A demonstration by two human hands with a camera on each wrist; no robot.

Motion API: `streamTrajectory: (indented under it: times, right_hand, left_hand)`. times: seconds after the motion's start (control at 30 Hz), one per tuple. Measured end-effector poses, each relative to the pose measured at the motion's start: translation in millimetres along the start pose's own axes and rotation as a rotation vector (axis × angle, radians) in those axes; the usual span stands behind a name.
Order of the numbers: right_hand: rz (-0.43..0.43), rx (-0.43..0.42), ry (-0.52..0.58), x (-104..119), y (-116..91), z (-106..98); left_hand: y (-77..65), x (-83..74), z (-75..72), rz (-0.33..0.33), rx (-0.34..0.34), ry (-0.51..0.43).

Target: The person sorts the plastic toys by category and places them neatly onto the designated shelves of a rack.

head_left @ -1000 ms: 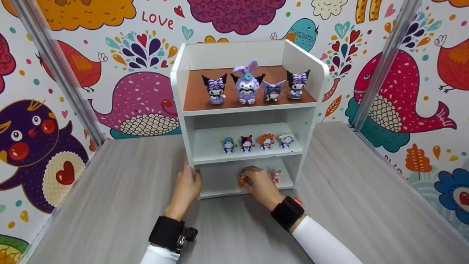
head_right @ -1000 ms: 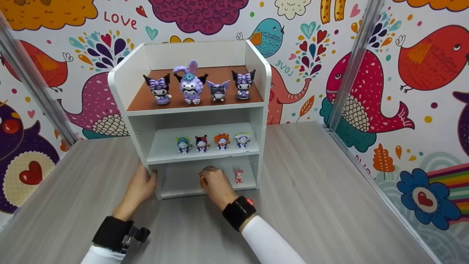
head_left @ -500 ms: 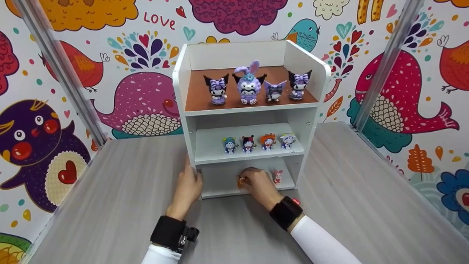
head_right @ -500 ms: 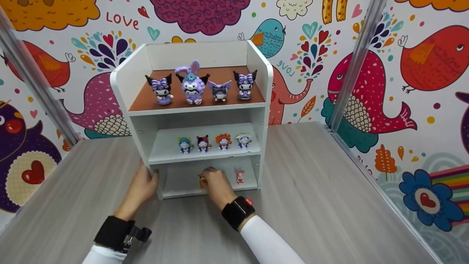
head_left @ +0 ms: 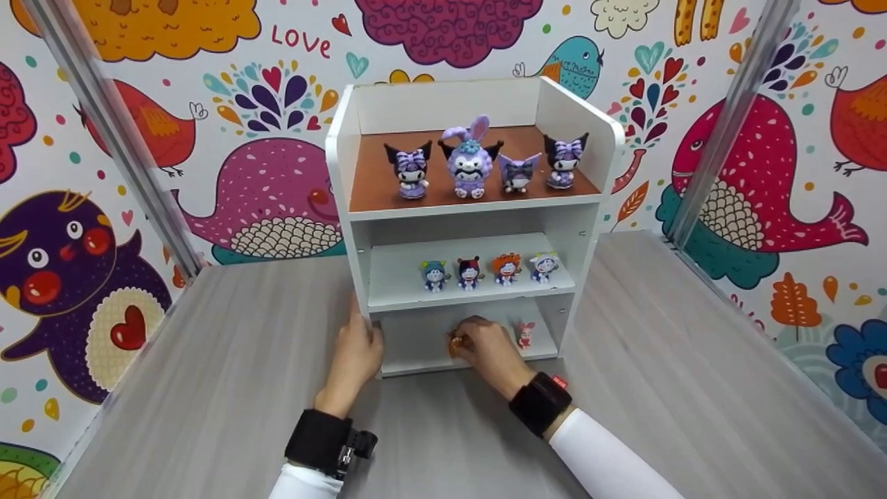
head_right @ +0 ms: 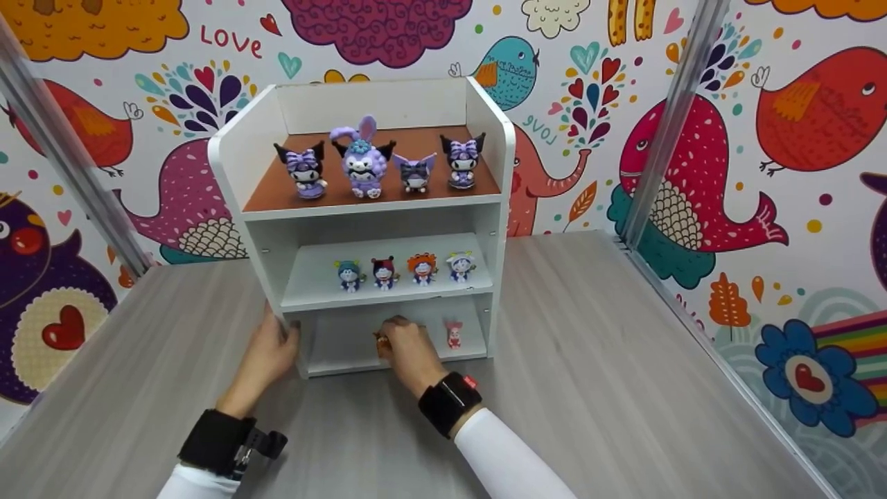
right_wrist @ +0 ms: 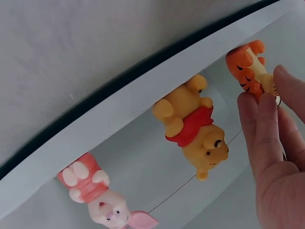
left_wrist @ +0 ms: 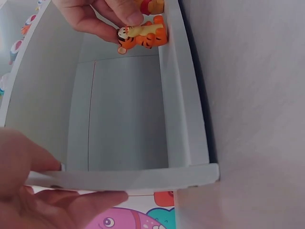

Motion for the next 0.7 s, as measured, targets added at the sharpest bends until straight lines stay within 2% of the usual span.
streamTrajectory:
  times: [0.23, 0.7]
  right_hand:
    - [0.033, 0.016, -0.035, -0.3, -1.9, 0.0]
    - [0.024, 0.058, -0.1, 2.3, -2.0, -1.2]
  left_hand:
    - [0.1, -1.4, 0.5, 0.0, 0.012, -0.002]
    - [0.9, -0.2, -0.4, -0.033, 0.013, 0.005]
Point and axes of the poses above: each hand's wrist, its own y-axis towards the middle knuckle, its own z-axis out of the palm, x = y × z, the point moved 4 cm from there along y, towards the middle knuckle, and after that the axes turned 2 degrees about -z, right-handed, at the moved point
